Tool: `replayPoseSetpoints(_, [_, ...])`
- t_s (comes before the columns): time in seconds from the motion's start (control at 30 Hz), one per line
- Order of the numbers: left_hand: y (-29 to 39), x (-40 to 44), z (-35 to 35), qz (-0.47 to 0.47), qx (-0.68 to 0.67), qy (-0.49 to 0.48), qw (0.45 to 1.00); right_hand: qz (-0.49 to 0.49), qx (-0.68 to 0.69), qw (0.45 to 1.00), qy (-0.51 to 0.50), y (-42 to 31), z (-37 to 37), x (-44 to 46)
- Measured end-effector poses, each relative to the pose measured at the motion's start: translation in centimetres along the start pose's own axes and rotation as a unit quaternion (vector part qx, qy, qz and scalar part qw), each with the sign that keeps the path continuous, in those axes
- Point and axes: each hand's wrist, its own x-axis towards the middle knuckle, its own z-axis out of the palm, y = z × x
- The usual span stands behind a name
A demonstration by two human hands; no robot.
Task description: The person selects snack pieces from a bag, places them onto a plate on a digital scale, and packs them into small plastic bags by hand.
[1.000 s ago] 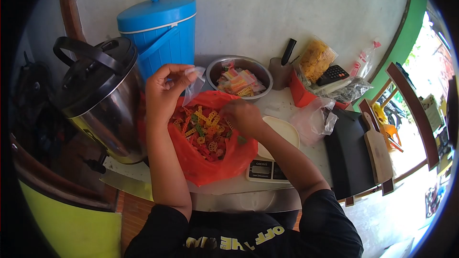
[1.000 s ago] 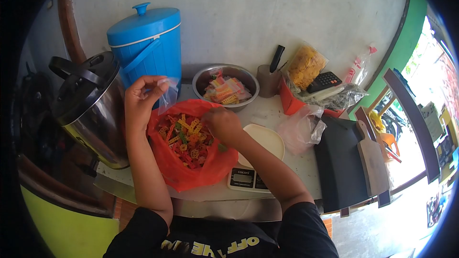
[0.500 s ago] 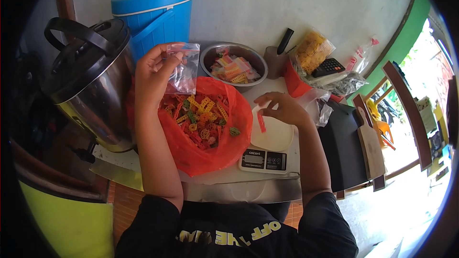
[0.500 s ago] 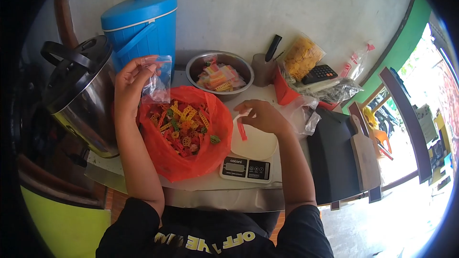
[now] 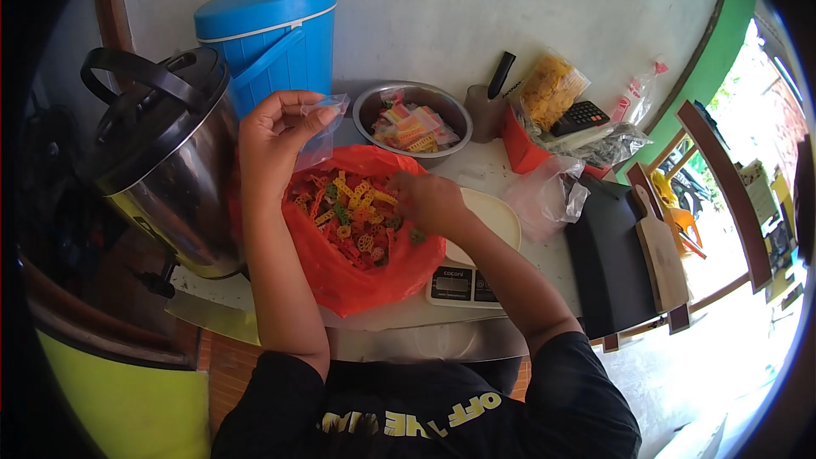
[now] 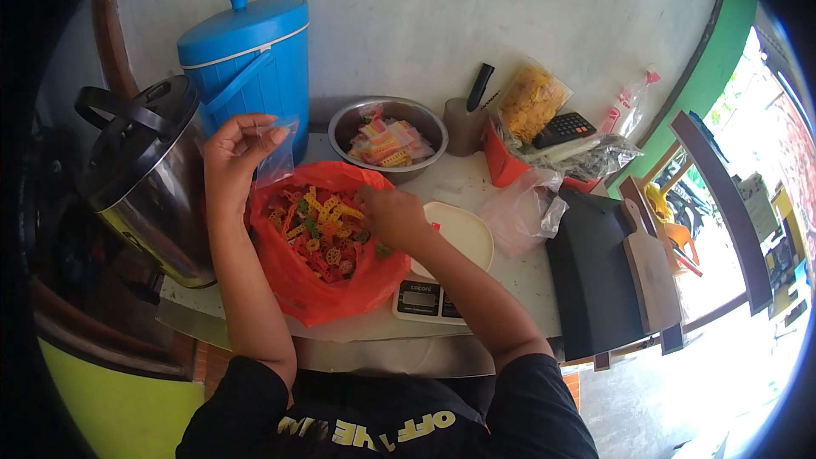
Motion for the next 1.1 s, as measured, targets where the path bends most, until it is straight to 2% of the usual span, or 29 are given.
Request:
replayPoseSetpoints(0.07, [0.2,-0.1,0.2,-0.001,-0.023,-0.008,1.000,-0.007,0.148,0.989,0.009,0.3,-1.2,-0.1])
replayPoseSetpoints(0.17, [0.0,0.1,-0.1,0.002,0.009,0.007,1.000,-0.059,0.317,0.943,0.082,1.2,-2.7,-0.2])
replayPoseSetpoints(0.27, [-0.2,0.2,-0.5,-0.002,0.016,0.024,1.000,-0.011,0.312,0.947,0.074,3.1,-6.2,-1.8])
replayPoseSetpoints(0.37, [-0.1,0.3,-0.2,0.033,-0.014,0.039,0.999,0.052,0.174,0.977,-0.115,4.9,-10.1,-3.9])
replayPoseSetpoints(0.47, [0.2,0.2,0.1,0.042,-0.006,0.039,0.998,0.037,0.047,0.994,-0.090,5.3,-10.1,-4.6])
replayPoseSetpoints(0.57, [0.6,0.0,0.5,0.047,0.015,0.047,0.998,-0.027,0.158,0.986,-0.041,2.6,-8.5,-3.4])
replayPoseSetpoints(0.7, [0.2,0.1,0.1,0.062,0.029,0.033,0.997,-0.143,0.212,0.965,-0.056,-0.5,-3.5,-1.5])
replayPoseSetpoints(0.8, [-0.2,0.1,-0.2,0.065,0.023,0.028,0.997,-0.174,0.186,0.958,-0.135,-2.3,0.0,-0.6])
replayPoseSetpoints(0.9, [-0.6,0.3,-0.6,0.067,0.007,0.024,0.997,-0.192,0.079,0.967,-0.144,-4.2,1.6,-1.0])
replayPoseSetpoints(1.0, [-0.2,0.2,-0.5,0.062,-0.004,0.026,0.998,-0.229,-0.021,0.973,0.028,-5.0,4.2,-1.2])
replayPoseSetpoints(1.1, [-0.1,0.2,-0.4,0.053,-0.010,0.025,0.998,-0.236,-0.043,0.969,0.057,-5.2,5.6,-0.9])
